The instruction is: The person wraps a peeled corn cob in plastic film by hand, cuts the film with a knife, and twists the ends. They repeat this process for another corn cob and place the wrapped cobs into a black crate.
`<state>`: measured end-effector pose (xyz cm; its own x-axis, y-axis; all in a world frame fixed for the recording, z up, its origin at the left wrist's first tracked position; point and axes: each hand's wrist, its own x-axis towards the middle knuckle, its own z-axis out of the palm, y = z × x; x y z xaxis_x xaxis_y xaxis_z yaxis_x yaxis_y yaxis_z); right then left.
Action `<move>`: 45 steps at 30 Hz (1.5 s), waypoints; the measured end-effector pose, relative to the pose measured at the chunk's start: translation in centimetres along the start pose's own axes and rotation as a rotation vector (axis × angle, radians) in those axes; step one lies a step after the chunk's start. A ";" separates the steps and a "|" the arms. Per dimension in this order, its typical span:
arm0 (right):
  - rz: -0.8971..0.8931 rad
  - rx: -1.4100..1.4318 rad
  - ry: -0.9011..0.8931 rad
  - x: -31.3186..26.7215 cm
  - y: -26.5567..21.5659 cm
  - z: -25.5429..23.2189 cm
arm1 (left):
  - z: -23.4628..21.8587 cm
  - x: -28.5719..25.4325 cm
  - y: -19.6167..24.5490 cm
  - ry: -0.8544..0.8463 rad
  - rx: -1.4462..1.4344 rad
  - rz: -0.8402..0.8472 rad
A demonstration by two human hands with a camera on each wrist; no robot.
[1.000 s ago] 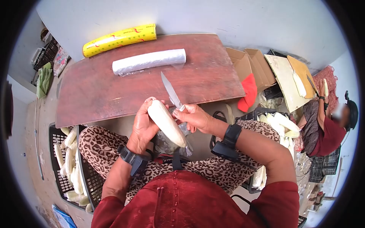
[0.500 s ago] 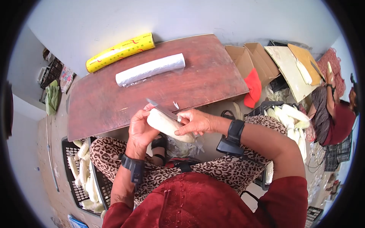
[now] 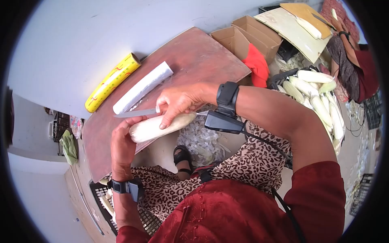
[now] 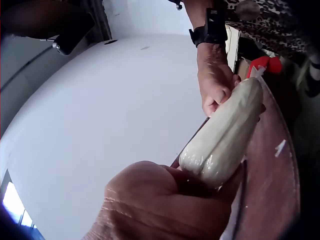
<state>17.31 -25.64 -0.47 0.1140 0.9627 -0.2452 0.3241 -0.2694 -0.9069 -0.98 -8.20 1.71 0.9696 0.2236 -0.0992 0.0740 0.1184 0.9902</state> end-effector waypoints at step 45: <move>0.248 0.278 0.498 2.7 0.1 2.1 | -3.0 -3.8 -8.2 -0.006 0.469 -0.199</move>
<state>15.65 -22.97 -1.91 0.6010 0.7273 -0.3313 -0.0175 -0.4025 -0.9153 -5.93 -7.10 -6.33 0.9271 0.2355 -0.2916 0.3533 -0.2893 0.8897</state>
